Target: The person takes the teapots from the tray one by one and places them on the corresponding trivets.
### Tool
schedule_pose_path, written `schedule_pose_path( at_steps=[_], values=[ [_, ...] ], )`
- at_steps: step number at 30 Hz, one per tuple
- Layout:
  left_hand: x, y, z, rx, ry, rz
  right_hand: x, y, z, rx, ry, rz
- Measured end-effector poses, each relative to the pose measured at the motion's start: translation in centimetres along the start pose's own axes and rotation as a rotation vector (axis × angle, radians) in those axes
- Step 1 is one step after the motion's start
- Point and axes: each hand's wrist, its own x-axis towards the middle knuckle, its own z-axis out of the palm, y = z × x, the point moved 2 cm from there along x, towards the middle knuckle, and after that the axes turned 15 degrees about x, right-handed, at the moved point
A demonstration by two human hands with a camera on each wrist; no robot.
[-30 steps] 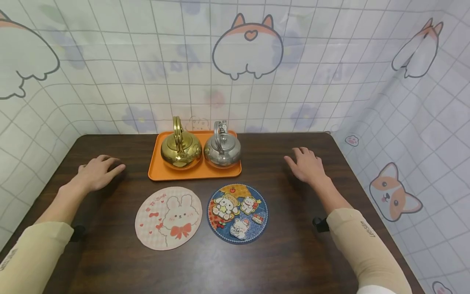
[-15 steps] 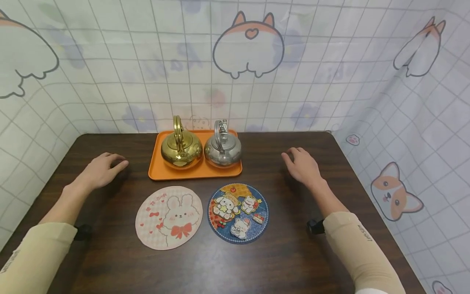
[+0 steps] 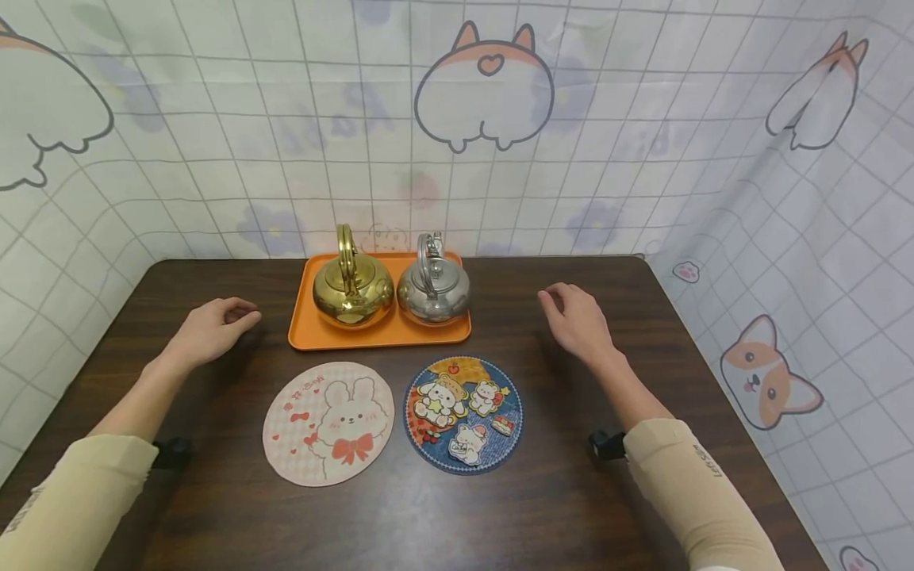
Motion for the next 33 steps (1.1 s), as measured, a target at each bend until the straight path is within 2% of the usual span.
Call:
schedule_pose_path(
  at_steps=[10,17,29,33],
  values=[
    [0.2,1.2,0.1,-0.082,-0.037,-0.088,0.6,-2.5,1.0,0.077,0.016,-0.074],
    [0.4,1.9,0.3,-0.153,-0.089,-0.099,0.6,-3.8,1.9,0.131,0.019,-0.092],
    [0.8,3.2,0.5,-0.363,-0.168,-0.117,0.0,-6.2,2.7,0.231,0.015,-0.127],
    [1.3,3.4,0.7,-0.390,-0.169,-0.127,0.1,-7.1,3.0,0.246,-0.006,-0.137]
  ],
)
